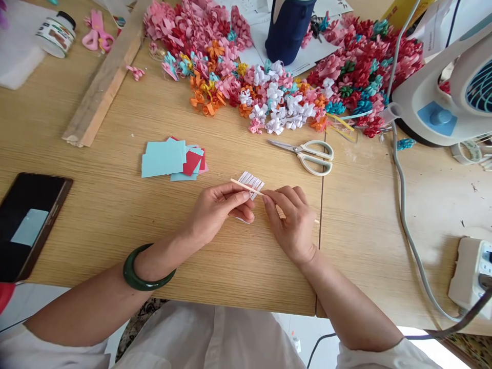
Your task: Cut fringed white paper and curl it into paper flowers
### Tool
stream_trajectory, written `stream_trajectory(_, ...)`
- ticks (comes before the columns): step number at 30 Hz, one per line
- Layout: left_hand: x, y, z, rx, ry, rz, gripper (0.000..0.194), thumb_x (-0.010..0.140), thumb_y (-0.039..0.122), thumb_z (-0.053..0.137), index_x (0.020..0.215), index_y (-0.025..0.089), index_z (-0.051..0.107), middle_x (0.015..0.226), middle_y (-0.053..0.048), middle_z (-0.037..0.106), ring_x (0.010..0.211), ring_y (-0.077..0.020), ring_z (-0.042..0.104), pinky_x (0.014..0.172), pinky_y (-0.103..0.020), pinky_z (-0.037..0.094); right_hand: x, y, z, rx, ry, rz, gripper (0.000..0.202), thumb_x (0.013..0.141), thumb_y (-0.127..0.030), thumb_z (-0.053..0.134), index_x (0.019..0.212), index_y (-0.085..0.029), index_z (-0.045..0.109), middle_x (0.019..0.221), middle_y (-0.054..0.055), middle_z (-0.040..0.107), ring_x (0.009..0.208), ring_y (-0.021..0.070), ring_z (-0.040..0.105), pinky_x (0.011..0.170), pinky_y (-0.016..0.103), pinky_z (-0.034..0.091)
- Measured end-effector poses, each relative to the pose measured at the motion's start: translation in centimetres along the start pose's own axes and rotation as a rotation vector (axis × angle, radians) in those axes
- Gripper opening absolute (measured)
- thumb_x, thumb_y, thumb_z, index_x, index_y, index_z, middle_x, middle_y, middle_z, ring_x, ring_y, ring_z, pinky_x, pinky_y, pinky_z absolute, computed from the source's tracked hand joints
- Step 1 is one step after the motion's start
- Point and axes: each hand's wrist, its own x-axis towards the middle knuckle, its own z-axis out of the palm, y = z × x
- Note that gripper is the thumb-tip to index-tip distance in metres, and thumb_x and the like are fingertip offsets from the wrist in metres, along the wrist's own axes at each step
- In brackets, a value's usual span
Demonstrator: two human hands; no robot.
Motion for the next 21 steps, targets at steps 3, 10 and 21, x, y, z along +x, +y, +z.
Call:
stream_trajectory(3,-0.03,-0.04,-0.05,0.003,-0.015,-0.003,0.019,0.082,0.030,0.072,0.090,0.013,0.069,0.074,-0.002,0.073,0.055,-0.0120,0.069,0.058,-0.024,0.059,-0.04,0.01,0.04,0.006,-0.015,0.009,0.013,0.095,-0.017,0.061,0.097,-0.022,0.072,0.082,0.004,0.070,0.075,0.0179,0.057,0.067,0.034,0.047)
stream_trajectory(10,-0.15,0.01,0.09,-0.009,-0.015,-0.023,0.022,0.081,0.031,0.073,0.091,0.013,0.068,0.074,-0.002,0.072,0.055,-0.0124,0.069,0.059,-0.025,0.059,-0.14,0.08,0.13,0.007,0.007,0.016,0.017,0.095,-0.018,0.061,0.104,-0.025,0.073,0.078,0.002,0.068,0.073,0.0176,0.058,0.066,0.034,0.048)
stream_trajectory(21,-0.11,-0.04,0.23,-0.016,-0.019,-0.013,0.019,0.081,0.027,0.072,0.092,0.012,0.070,0.071,-0.001,0.072,0.053,-0.0117,0.068,0.057,-0.024,0.058,-0.13,-0.02,0.06,0.044,0.016,-0.017,0.031,0.093,-0.011,0.062,0.116,-0.028,0.071,0.077,0.001,0.068,0.071,0.0166,0.056,0.066,0.033,0.049)
